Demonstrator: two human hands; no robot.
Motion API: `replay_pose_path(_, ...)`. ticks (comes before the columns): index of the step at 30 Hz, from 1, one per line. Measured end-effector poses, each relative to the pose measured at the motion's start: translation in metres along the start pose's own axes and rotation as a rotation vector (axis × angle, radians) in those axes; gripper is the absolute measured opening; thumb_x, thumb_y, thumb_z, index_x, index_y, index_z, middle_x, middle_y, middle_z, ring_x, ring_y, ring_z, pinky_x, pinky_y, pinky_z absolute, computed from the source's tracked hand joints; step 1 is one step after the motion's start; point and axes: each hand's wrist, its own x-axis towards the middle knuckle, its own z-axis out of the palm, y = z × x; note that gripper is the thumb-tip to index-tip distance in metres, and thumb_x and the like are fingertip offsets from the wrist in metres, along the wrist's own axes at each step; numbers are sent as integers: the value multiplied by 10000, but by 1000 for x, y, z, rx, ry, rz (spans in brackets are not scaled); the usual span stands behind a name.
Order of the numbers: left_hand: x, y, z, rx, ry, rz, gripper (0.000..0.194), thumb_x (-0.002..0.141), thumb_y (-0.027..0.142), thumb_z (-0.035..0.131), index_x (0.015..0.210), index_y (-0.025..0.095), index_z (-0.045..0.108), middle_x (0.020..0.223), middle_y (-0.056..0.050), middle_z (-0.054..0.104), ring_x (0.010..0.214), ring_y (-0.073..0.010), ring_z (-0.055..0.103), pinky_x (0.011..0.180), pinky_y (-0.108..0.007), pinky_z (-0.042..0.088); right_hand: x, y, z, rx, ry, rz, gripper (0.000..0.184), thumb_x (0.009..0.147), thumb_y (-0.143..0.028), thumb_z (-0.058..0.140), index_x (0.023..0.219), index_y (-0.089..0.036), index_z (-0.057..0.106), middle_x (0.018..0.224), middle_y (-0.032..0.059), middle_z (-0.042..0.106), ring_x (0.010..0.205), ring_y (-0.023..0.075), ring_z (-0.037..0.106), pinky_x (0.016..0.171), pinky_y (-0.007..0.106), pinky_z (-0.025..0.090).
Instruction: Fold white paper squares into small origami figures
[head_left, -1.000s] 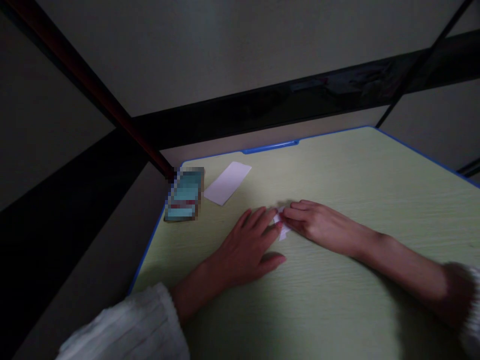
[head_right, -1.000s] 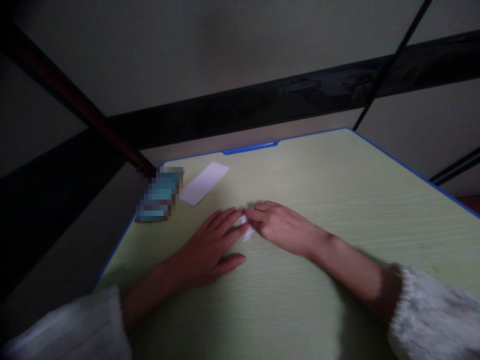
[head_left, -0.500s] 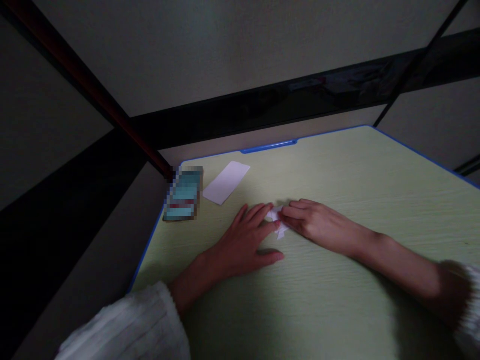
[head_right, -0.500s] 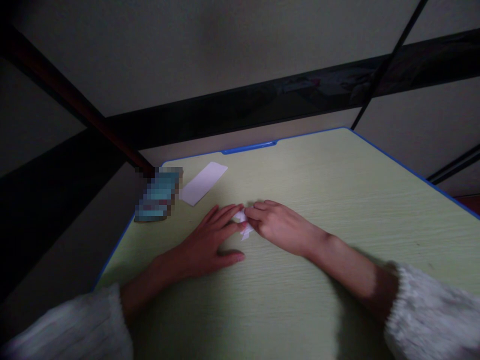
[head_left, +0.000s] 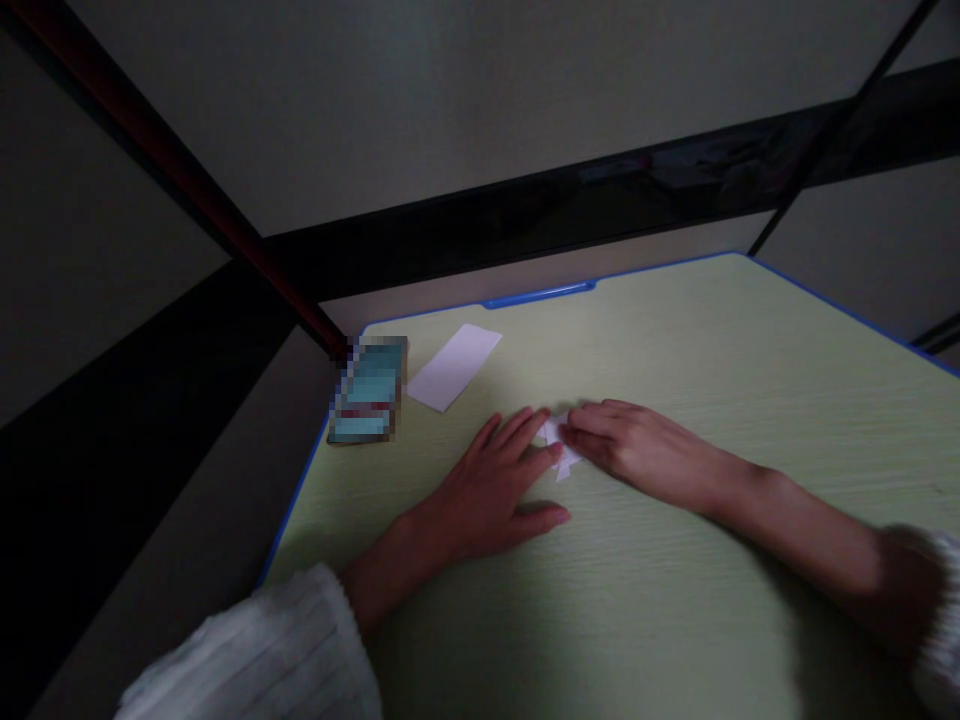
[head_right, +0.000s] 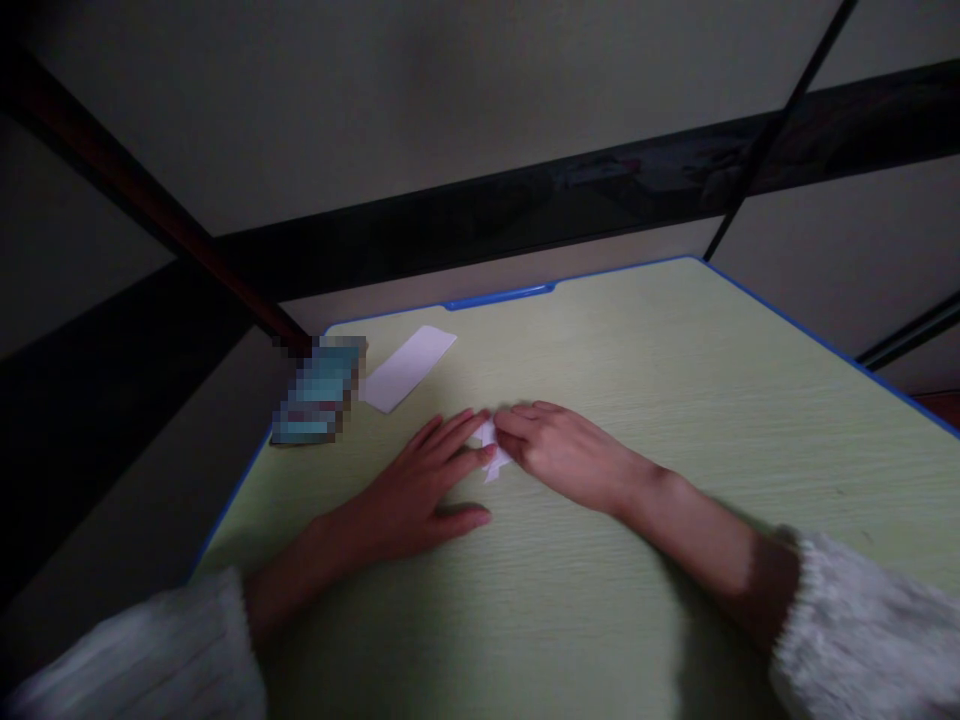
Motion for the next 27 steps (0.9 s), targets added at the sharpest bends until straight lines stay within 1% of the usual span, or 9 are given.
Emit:
replay_pose_path(2, 0, 0, 0, -4, -1, 3, 574, 764, 502, 399, 1226, 163, 375, 1394, -145, 194, 1293, -220, 93, 1024, -444, 140, -1, 0, -4, 96, -31, 50, 252, 847, -153, 388, 813, -101, 633, 716, 64, 567, 683, 160, 542, 645, 287, 447)
replay_pose_path(4, 0, 0, 0, -4, -2, 7, 576, 767, 504, 390, 1232, 166, 367, 1396, -145, 185, 1292, -224, 94, 1022, -445, 140, -2, 1, -7, 208, -56, 74, 270, 855, -189, 377, 832, -116, 636, 747, 64, 562, 685, 149, 546, 639, 271, 455)
replay_pose_path(7, 0, 1, 0, 6, -2, 15, 578, 772, 500, 384, 1243, 168, 349, 1397, -148, 179, 1293, -230, 90, 1019, -450, 141, -6, 4, -8, 340, -60, 90, 261, 855, -213, 384, 871, -134, 632, 806, 62, 558, 723, 141, 555, 663, 261, 459)
replay_pose_path(11, -1, 1, -1, 24, -4, 28, 564, 788, 490, 358, 1246, 161, 341, 1395, -159, 174, 1293, -240, 81, 1015, -457, 141, -7, 8, -9, 420, -47, 97, 257, 851, -221, 392, 893, -132, 630, 817, 68, 562, 741, 147, 563, 680, 272, 462)
replay_pose_path(15, -1, 1, -1, 37, -18, 37, 567, 799, 496, 320, 1256, 161, 325, 1396, -166, 160, 1294, -247, 63, 1014, -463, 135, -7, 11, -12, 474, -53, 90, 242, 845, -202, 402, 869, -131, 631, 808, 70, 571, 755, 148, 563, 689, 273, 460)
replay_pose_path(21, -1, 1, -1, 33, -30, 36, 556, 799, 479, 341, 1258, 166, 322, 1398, -165, 154, 1294, -247, 58, 1012, -469, 133, -8, 12, -13, 451, -62, 81, 229, 833, -161, 412, 823, -119, 637, 792, 72, 583, 728, 142, 564, 664, 256, 457)
replay_pose_path(24, -1, 1, -1, 31, -28, 34, 558, 797, 478, 349, 1258, 167, 324, 1398, -162, 156, 1294, -244, 62, 1014, -462, 135, -8, 13, -12, 379, -56, 56, 234, 835, -171, 411, 814, -131, 640, 776, 64, 592, 707, 141, 566, 644, 252, 455)
replay_pose_path(27, 0, 2, -2, 32, -33, 27, 563, 795, 482, 350, 1264, 173, 317, 1401, -159, 148, 1294, -243, 59, 1014, -461, 136, -8, 12, -11, 255, -32, 3, 248, 839, -186, 404, 802, -133, 644, 759, 64, 604, 688, 149, 565, 634, 264, 452)
